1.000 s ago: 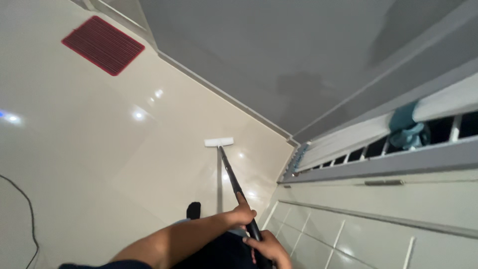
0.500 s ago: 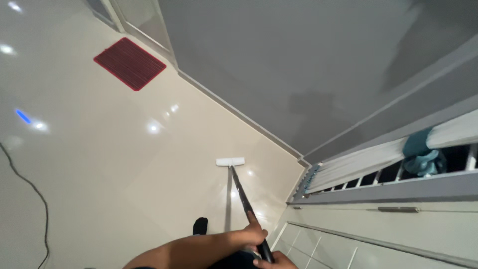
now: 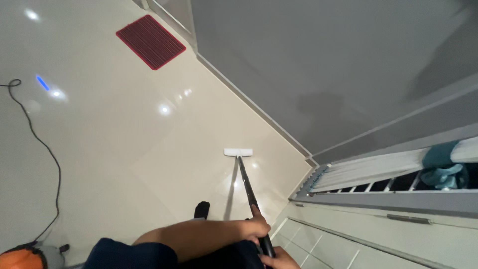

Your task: The person uses a vacuum cleaner to clean the floor and a red mat, moving the vacuum head across the floor and under a door.

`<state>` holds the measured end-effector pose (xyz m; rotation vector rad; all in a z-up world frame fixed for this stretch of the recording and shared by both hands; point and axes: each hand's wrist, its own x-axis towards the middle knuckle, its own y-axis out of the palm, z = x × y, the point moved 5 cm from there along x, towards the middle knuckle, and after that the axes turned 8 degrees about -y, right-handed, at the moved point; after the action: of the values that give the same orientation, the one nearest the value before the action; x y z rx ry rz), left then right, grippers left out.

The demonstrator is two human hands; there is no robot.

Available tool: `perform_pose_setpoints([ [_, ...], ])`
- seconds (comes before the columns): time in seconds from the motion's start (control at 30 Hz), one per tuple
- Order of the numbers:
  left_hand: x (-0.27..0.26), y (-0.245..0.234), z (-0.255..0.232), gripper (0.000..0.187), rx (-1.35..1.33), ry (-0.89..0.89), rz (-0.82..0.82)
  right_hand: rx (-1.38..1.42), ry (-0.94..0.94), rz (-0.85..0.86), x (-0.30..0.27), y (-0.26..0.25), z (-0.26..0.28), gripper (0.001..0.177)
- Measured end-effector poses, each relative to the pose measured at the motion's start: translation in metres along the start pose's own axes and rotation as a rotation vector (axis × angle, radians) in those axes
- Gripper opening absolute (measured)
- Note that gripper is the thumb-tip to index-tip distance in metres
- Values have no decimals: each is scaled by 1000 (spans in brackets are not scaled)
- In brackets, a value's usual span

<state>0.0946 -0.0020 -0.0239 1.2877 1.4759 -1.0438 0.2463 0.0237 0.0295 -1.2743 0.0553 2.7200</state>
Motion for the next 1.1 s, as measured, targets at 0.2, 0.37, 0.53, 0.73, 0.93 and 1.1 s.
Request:
perform_pose_setpoints([
  [0.2,54,-25,-17,116,24,100,-65,-83,37,-87,40,-17,31,31],
  [0.37,57,-37,-25,115,-190,145,-109,261,75,-63,31,-11,69,26],
  [0.53,4,-11,17,116,44,83,99,43,-91,26,-4,11,21,29],
  [0.73,17,-33,7,122,-158,-62,-65,153,-16,113,27,10,32,25],
  [0.93,27,-73,-27,114,-156,-66,-161,262,84,98,43,0,82,24],
  [1.1,-14,-53,25,121,-236,7,27,3,-10,106,29,18,46,25],
])
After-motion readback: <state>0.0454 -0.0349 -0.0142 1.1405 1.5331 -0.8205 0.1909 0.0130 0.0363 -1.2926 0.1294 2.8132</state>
